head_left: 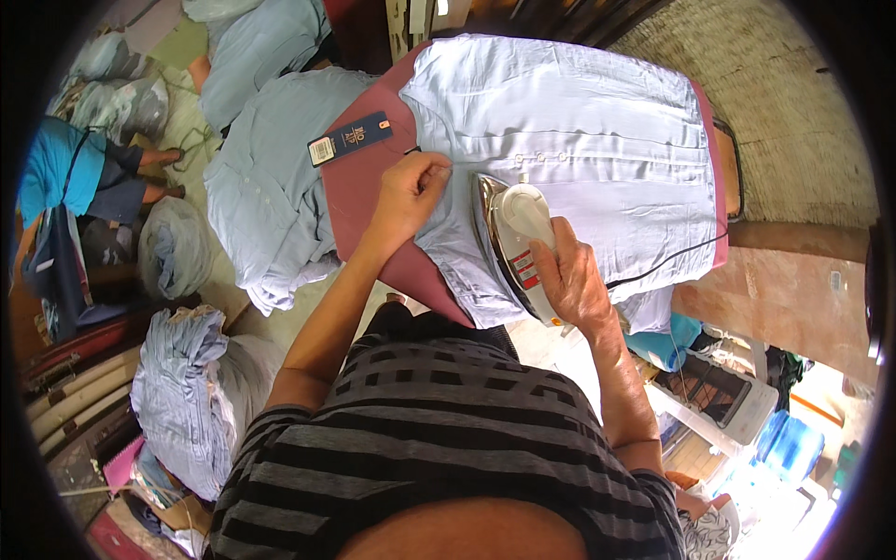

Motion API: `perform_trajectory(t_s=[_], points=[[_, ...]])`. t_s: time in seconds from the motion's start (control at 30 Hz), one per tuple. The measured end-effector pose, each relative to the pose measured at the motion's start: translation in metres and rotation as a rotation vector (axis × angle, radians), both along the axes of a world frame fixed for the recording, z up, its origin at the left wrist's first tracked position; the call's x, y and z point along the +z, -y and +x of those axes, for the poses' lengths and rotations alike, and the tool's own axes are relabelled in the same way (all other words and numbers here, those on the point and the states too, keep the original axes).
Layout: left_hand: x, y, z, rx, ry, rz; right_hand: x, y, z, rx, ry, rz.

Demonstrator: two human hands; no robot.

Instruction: The person irons a light blue collared shirt on an ironing board, smoothing different sections of the fabric and using an iron to press the front panels, collar, and sleeves.

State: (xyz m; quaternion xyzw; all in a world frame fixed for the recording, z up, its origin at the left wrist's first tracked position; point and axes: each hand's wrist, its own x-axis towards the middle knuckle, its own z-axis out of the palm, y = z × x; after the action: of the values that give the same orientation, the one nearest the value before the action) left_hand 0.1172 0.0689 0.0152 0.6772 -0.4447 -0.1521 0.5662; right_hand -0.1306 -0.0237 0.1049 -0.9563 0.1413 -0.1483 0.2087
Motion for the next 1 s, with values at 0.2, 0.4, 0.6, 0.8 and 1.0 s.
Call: perform_trajectory(t_s=[0.2, 0.4, 0.6, 0.8, 1.0], points=[[0.015, 0.022, 0.027, -0.035, 0.671, 0.010, 0.019, -0.020, 0.013, -0.308, -0.069, 0.397], [0.000, 0.018, 0.050, -0.048, 0.690, 0.070, 0.024, -0.026, 0.013, -0.488, -0.059, 0.463], [-0.005, 0.020, 0.053, -0.044, 0.652, 0.006, 0.046, -0.027, 0.038, -0.328, -0.013, 0.240], [-0.005, 0.020, 0.052, -0.036, 0.624, 0.022, 0.024, -0.015, 0.064, -0.384, -0.006, 0.326], [-0.005, 0.020, 0.052, -0.024, 0.614, 0.058, 0.012, 0.007, 0.078, -0.276, 0.069, 0.102]])
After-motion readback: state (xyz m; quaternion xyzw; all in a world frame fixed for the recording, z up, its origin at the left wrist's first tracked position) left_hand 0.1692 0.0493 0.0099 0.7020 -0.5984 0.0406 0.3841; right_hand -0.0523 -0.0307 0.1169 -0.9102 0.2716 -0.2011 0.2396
